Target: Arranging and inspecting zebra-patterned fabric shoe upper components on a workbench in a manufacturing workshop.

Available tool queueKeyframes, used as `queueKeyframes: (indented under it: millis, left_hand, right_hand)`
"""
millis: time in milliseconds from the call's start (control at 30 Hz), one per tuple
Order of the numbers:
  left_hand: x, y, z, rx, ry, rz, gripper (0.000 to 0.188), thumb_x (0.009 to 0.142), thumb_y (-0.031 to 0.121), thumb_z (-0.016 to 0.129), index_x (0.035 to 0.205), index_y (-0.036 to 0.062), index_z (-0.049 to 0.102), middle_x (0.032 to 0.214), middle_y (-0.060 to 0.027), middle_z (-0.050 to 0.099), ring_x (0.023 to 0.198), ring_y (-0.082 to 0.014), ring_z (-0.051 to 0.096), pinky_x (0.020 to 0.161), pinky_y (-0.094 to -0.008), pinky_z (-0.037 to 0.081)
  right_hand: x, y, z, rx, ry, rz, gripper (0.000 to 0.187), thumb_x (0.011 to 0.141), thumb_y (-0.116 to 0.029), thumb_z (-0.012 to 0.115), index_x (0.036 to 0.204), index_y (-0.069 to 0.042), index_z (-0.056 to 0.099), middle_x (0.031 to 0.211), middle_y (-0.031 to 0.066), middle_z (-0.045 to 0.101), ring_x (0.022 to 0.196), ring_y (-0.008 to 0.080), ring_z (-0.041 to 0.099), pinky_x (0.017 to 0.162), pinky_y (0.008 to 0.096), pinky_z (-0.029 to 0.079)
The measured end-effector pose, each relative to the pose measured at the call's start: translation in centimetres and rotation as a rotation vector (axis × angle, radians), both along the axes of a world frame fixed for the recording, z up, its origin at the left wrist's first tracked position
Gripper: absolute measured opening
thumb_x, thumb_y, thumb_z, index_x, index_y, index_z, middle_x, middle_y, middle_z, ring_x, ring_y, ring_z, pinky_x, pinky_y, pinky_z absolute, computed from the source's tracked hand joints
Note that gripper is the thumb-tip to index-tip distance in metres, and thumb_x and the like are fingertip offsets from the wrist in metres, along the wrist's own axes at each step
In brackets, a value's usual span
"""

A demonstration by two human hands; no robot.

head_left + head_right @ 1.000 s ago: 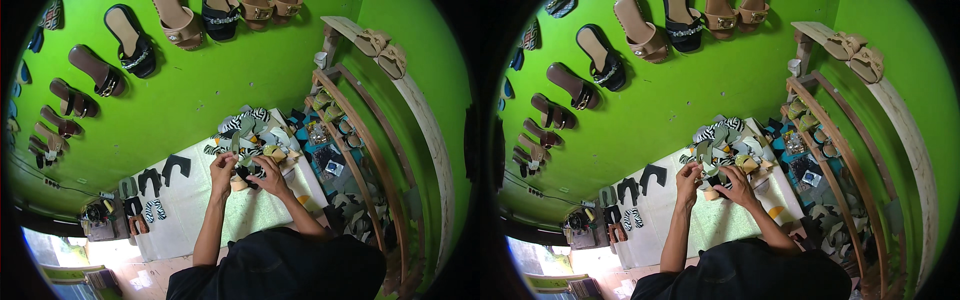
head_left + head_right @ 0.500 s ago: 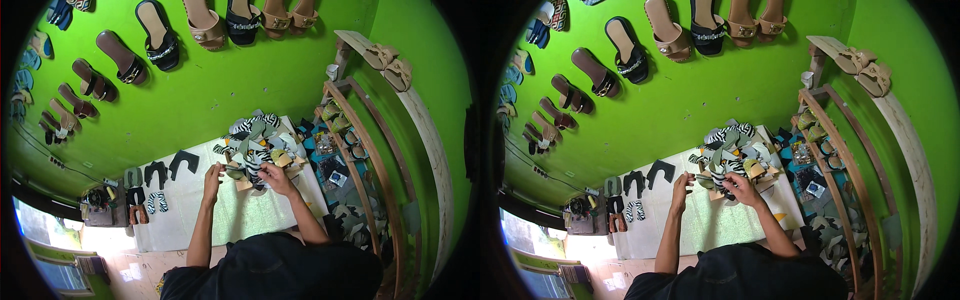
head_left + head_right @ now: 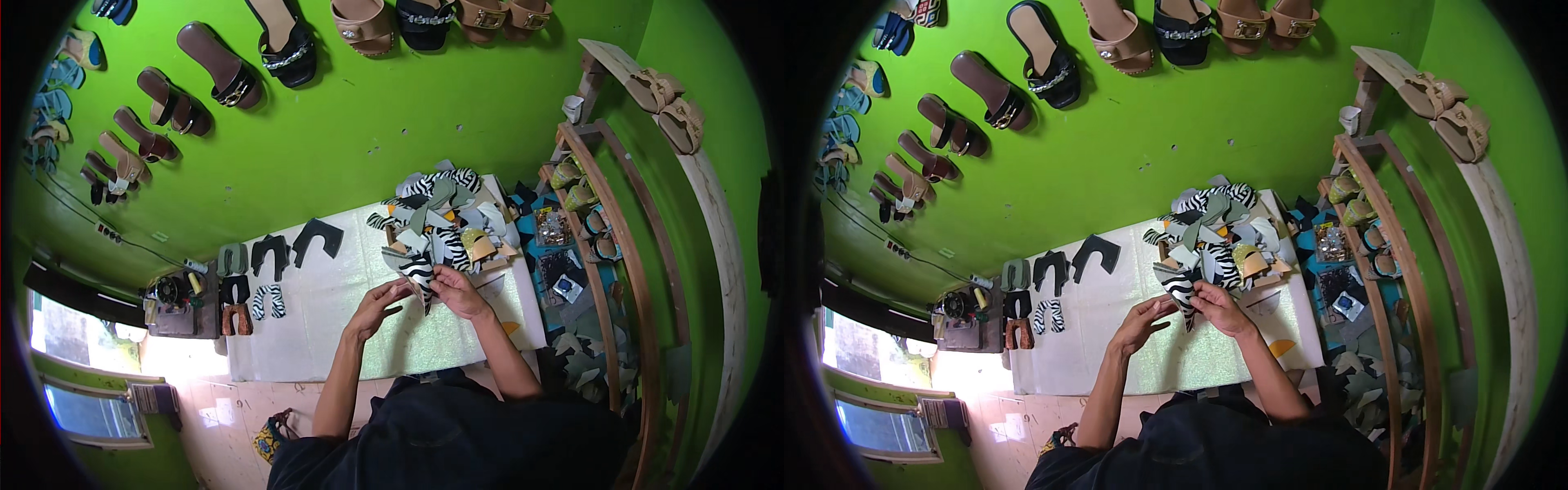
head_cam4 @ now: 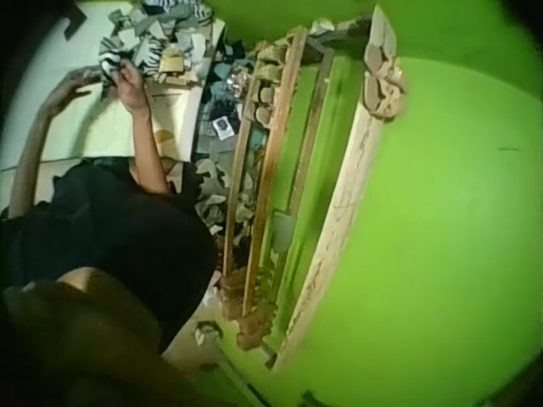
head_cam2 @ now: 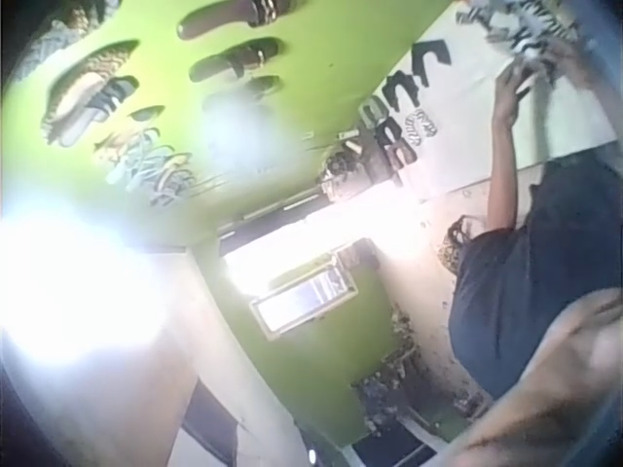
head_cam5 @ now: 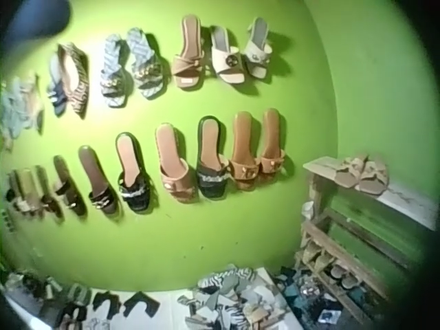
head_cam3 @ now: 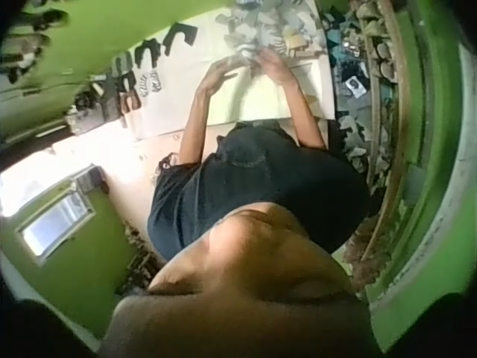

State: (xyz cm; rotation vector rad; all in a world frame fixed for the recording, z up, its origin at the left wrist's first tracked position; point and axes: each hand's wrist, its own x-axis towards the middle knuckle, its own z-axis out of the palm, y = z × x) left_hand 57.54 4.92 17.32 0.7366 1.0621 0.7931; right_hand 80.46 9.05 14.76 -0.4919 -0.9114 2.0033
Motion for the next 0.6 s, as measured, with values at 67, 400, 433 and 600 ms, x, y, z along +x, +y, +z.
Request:
queueKeyframes:
  millis: [67, 400, 433, 600]
  left_hand:
    - [-0.4, -1.0, -0.3, 0.015, -0.005, 0.042, 0.046, 0.097, 0.033, 0.064, 0.134, 0.0085, 0.056, 0.125, -0.0064, 0.064, 0.119, -0.0172, 0.057, 0.100, -0.0408, 0.045]
    - [-7.1, -6.9, -1.1, 0.122, 0.072, 0.412, 0.013, 0.090, 0.010, 0.071, 0.099, 0.0086, 0.062, 0.089, 0.0026, 0.065, 0.077, -0.0072, 0.062, 0.066, -0.0253, 0.051]
    - [-7.9, -7.8, -0.9, 0.128, 0.067, 0.421, 0.013, 0.090, 0.010, 0.071, 0.099, 0.0086, 0.062, 0.089, 0.0026, 0.065, 0.077, -0.0072, 0.062, 0.066, -0.0253, 0.051]
    - [-13.0, -12.7, -0.8, 0.259, 0.094, 0.510, 0.014, 0.088, 0.005, 0.071, 0.097, 0.0070, 0.061, 0.084, 0.0021, 0.060, 0.072, -0.0059, 0.058, 0.059, -0.0211, 0.047]
  right_hand:
    - [-0.7, -0.3, -0.3, 0.019, 0.009, 0.004, 0.017, 0.097, -0.003, 0.059, 0.114, -0.005, 0.057, 0.098, -0.0044, 0.060, 0.090, 0.0025, 0.054, 0.081, 0.0178, 0.044]
    - [-5.7, -3.2, -0.2, 0.203, -0.350, -0.162, 0.030, 0.093, -0.002, 0.065, 0.122, -0.002, 0.057, 0.102, 0.0010, 0.058, 0.086, 0.0037, 0.057, 0.076, 0.0179, 0.047]
    - [-6.5, -3.8, 0.2, 0.277, -0.427, -0.186, 0.031, 0.092, -0.001, 0.065, 0.122, -0.002, 0.057, 0.102, 0.0021, 0.057, 0.085, 0.0040, 0.058, 0.074, 0.0175, 0.047]
    - [-11.5, -7.6, 2.7, 0.431, -0.580, -0.180, 0.028, 0.091, -0.003, 0.065, 0.119, -0.002, 0.062, 0.101, 0.0056, 0.062, 0.081, 0.0096, 0.068, 0.063, 0.0195, 0.049]
